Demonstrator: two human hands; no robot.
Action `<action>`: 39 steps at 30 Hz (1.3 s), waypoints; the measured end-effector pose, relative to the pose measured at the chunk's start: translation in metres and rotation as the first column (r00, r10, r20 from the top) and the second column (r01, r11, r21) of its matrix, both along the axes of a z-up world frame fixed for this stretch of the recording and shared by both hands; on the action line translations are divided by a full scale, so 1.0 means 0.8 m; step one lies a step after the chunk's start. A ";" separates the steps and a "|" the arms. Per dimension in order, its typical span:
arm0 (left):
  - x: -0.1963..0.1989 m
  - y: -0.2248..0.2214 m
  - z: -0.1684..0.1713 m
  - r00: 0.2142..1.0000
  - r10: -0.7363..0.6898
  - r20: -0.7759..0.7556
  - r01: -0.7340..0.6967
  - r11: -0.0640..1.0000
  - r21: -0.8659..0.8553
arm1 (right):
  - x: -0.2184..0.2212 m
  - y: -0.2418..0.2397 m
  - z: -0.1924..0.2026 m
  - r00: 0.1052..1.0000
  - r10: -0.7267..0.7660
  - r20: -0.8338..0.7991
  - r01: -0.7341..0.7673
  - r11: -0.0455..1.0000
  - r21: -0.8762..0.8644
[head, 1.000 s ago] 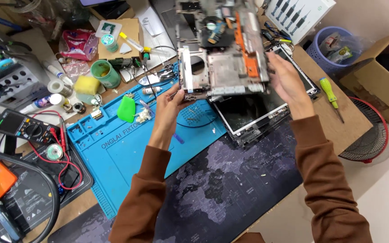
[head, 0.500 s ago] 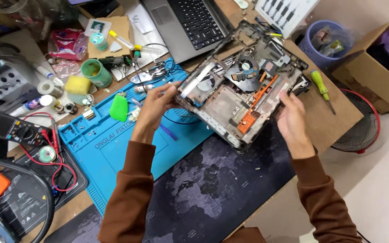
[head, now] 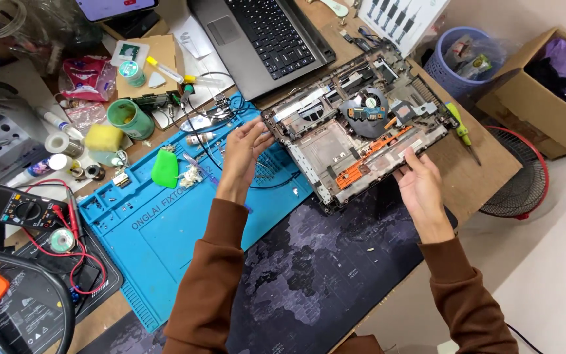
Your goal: Disassembling and reassembling a laptop on a repair bench, including handling the motherboard and casing
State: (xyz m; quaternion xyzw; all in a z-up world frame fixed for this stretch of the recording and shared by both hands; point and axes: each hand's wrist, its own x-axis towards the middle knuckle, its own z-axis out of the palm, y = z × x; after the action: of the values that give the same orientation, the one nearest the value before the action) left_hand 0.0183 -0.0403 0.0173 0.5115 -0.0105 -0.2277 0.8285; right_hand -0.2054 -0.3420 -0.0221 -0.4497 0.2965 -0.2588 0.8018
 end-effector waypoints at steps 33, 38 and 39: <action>-0.030 -0.003 0.027 0.995 -0.092 0.035 0.091 0.996 0.026 | -0.008 -0.031 0.014 0.912 0.183 -0.367 -0.304 0.903 -0.304; -0.043 0.003 0.044 0.990 -0.126 0.057 0.123 0.991 0.049 | -0.012 -0.039 -0.003 0.928 0.205 -0.311 -0.287 0.926 -0.245; -0.044 0.003 0.046 0.989 -0.137 0.057 0.134 0.989 0.055 | -0.014 -0.037 0.000 0.920 0.207 -0.333 -0.300 0.918 -0.259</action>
State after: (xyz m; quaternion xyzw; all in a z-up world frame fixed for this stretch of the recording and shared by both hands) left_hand -0.0169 -0.0376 0.0541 0.5371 -0.0647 -0.2682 0.7972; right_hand -0.2164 -0.3718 -0.0217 -0.6369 0.3091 -0.1232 0.6955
